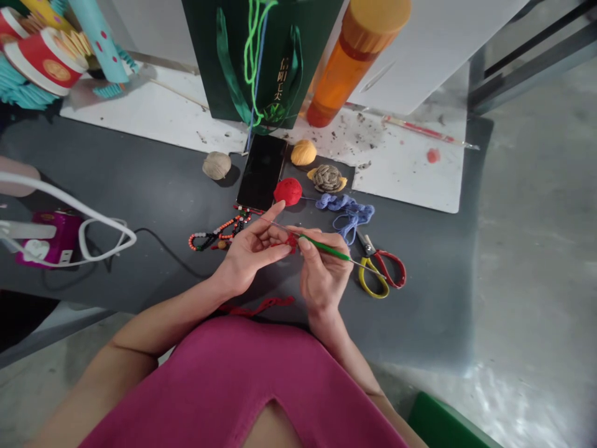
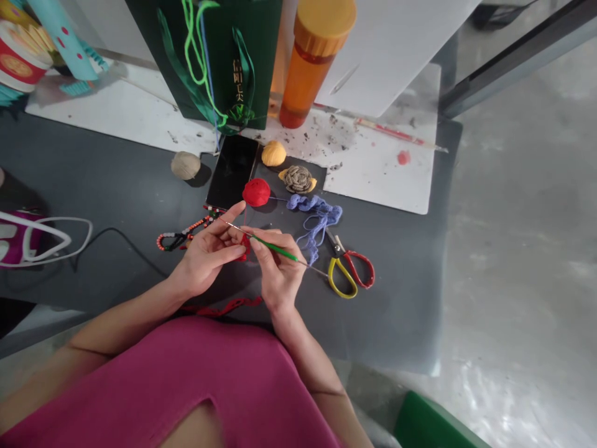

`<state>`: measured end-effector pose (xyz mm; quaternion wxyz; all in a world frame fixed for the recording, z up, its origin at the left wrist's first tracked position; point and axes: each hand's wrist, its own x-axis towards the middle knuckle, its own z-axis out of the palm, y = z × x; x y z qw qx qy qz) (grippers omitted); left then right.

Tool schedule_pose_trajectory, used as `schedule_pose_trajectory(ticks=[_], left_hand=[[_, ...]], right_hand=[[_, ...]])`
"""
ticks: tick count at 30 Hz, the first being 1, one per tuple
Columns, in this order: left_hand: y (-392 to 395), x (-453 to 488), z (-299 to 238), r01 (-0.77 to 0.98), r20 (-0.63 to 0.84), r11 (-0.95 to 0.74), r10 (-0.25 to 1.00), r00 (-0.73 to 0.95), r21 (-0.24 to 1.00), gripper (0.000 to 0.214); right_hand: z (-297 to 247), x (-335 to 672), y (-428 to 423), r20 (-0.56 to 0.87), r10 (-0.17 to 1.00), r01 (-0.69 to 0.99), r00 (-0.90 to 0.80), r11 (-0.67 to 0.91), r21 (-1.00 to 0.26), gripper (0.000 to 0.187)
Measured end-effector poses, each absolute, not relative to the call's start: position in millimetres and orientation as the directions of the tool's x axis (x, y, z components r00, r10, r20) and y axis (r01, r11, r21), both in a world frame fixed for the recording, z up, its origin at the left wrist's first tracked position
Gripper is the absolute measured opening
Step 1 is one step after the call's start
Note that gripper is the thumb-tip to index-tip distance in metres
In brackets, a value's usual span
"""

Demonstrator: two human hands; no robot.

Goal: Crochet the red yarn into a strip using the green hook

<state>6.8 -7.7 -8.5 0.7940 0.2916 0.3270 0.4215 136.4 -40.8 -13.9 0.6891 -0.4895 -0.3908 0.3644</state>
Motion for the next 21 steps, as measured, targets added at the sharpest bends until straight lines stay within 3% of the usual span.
schedule_pose_trajectory(ticks=[4,15,21], left_hand=[[-7.9,6.7,-6.9,-0.477,-0.275,0.488,0.851,0.448,0.731,0.076],[-8.0,5.9,-2.1,-0.414,-0.32,0.52,0.827,0.462,0.747,0.088],[-7.0,5.7,-4.1,-0.427,-0.291,0.494,0.841,0.456,0.757,0.076]], right_hand=[[-12.5,135.9,-40.0,0.061,0.91,-0.288,0.41,0.193,-0.938,0.009],[-3.0,135.4,-36.7,-0.064,0.918,-0.416,0.391,0.114,-0.902,0.016],[-1.5,138.3,-35.7,-0.089,0.927,-0.438,0.365,0.086,-0.895,0.018]])
